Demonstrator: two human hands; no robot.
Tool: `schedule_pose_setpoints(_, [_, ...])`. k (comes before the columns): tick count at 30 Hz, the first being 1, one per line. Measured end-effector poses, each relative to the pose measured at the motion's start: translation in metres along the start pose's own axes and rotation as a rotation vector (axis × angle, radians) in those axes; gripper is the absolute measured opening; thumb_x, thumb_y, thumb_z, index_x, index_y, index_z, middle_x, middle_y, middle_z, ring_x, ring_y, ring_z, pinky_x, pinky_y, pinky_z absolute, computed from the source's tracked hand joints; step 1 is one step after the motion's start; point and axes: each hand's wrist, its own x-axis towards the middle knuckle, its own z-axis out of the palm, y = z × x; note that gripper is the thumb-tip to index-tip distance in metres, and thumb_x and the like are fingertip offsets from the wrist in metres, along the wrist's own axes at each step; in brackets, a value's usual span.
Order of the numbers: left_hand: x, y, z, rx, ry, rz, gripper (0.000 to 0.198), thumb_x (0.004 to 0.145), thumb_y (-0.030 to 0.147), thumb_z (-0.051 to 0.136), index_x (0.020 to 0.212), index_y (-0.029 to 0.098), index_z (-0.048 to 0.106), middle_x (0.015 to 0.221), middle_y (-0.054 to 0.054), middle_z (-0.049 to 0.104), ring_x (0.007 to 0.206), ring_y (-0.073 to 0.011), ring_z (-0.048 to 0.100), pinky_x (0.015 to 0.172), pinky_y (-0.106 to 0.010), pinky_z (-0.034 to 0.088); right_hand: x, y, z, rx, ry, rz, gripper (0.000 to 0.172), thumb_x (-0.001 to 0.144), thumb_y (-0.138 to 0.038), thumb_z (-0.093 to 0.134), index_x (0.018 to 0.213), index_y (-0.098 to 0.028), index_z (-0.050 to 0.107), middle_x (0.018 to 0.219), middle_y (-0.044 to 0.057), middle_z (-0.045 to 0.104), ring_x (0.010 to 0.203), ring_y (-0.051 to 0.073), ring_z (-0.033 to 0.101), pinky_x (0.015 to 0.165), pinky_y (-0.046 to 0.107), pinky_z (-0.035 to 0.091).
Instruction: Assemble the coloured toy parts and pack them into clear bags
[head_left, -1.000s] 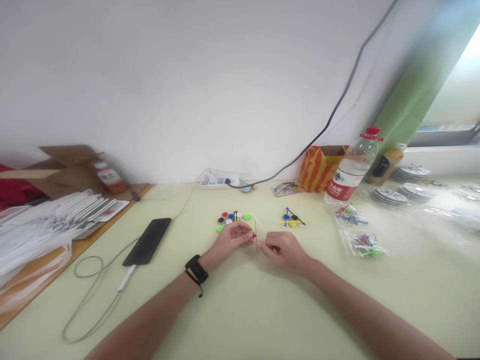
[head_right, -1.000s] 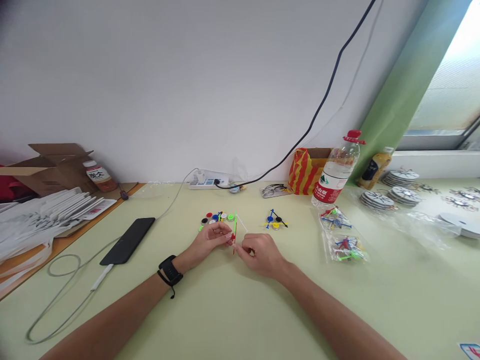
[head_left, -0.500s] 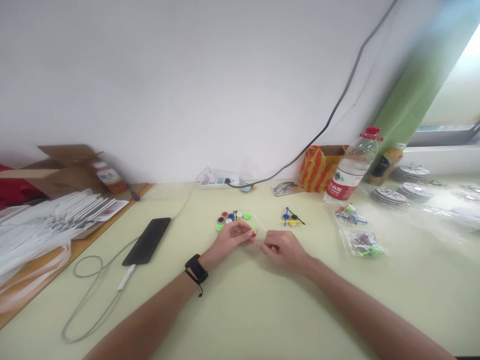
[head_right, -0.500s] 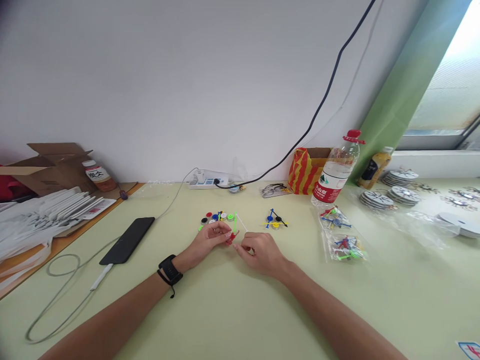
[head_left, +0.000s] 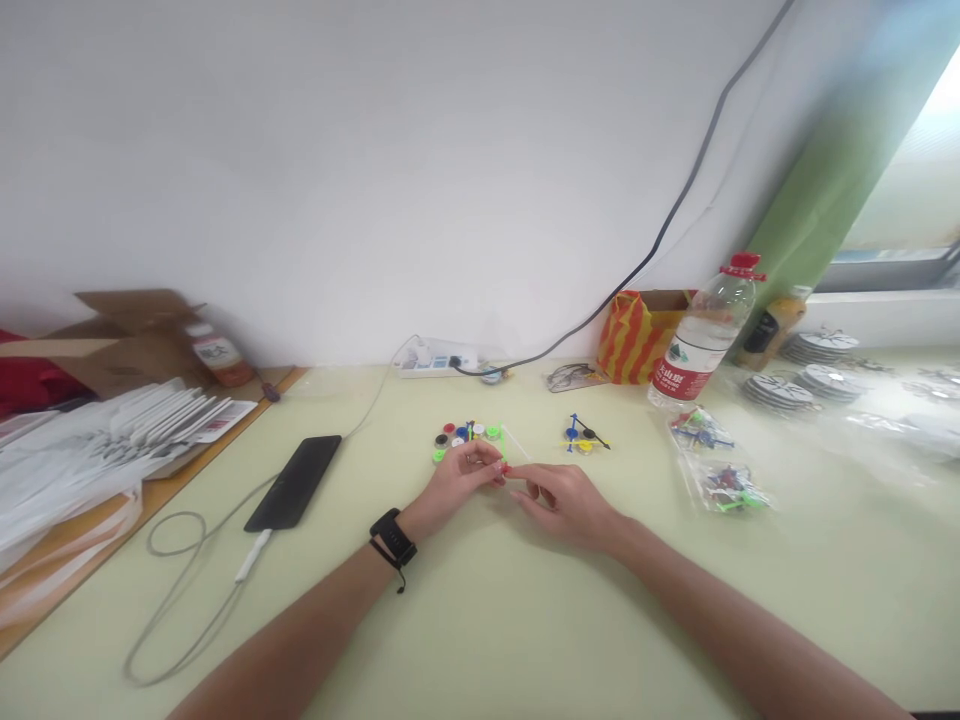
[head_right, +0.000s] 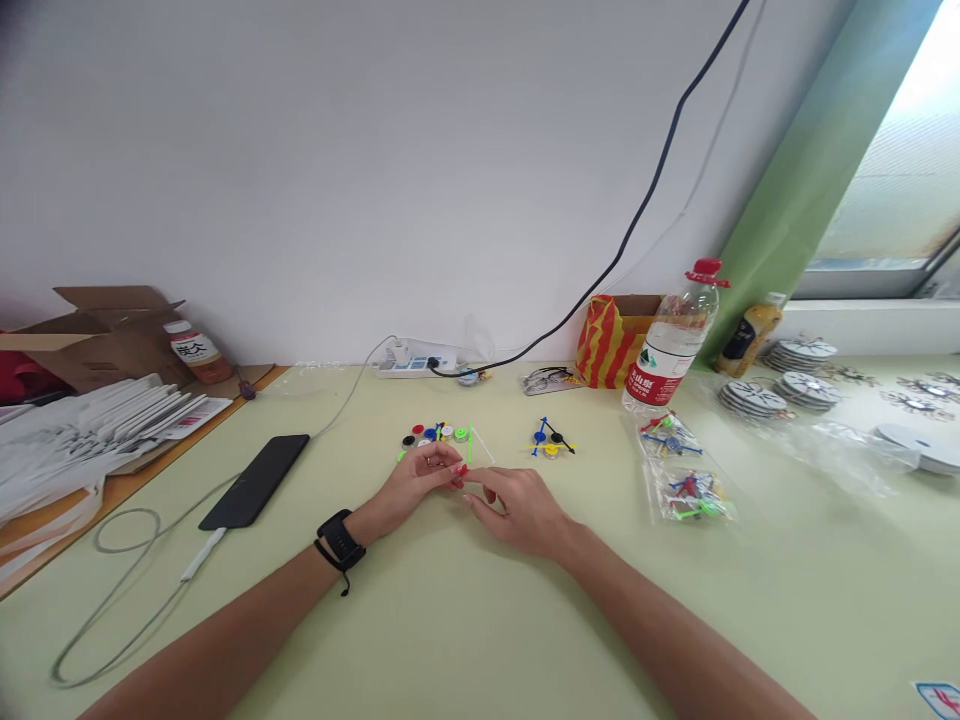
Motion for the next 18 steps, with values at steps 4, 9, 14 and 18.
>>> schedule_pose_setpoints(4, [-0.0003,0.0000,-0.0004,-0.001,-0.002,0.002,0.027,0.083,0.038,0.080,0.096,0.017,0.069,0.094,-0.005,0.072,0.084,-0.0183,0.071,0.080,-0.032,0.058,-0.0004,-0.0011,0.0005,-0.011,-0.010,-0.016,0.027,0.098,-0.032,0.055,0.118,-0.023,0.071,0.072,0.000,0.065,0.055,0.011,0.048,0.060,0.024,0.036])
schedule_pose_setpoints(9, [-0.0003,-0.0006,-0.0004,-0.003,0.002,-0.007,0.029,0.082,0.039,0.080,0.097,0.016,0.069,0.094,-0.006,0.073,0.084,-0.0191,0.071,0.079,-0.032,0.058,-0.0003,-0.0034,-0.0002,-0.036,-0.069,-0.019,0.031,0.100,-0.032,0.050,0.081,-0.019,0.071,0.065,0.002,0.063,0.057,0.013,0.048,0.059,0.025,0.033])
schedule_pose_setpoints(14, [-0.0002,0.0008,0.0010,0.008,-0.008,0.009,0.028,0.082,0.038,0.080,0.096,0.017,0.070,0.095,-0.006,0.072,0.088,-0.0194,0.070,0.081,-0.032,0.057,-0.0015,-0.0029,0.0005,-0.006,-0.044,-0.016,0.025,0.097,-0.032,0.054,0.113,-0.021,0.071,0.070,0.000,0.065,0.056,0.012,0.048,0.060,0.025,0.035])
schedule_pose_setpoints(18, [-0.0001,-0.0005,0.0007,0.000,-0.006,0.012,0.028,0.082,0.038,0.080,0.097,0.016,0.069,0.095,-0.007,0.072,0.088,-0.0196,0.070,0.081,-0.032,0.057,-0.0025,-0.0039,0.0009,-0.013,-0.065,-0.013,0.020,0.096,-0.029,0.055,0.104,-0.020,0.072,0.068,-0.002,0.062,0.057,0.011,0.047,0.060,0.024,0.034])
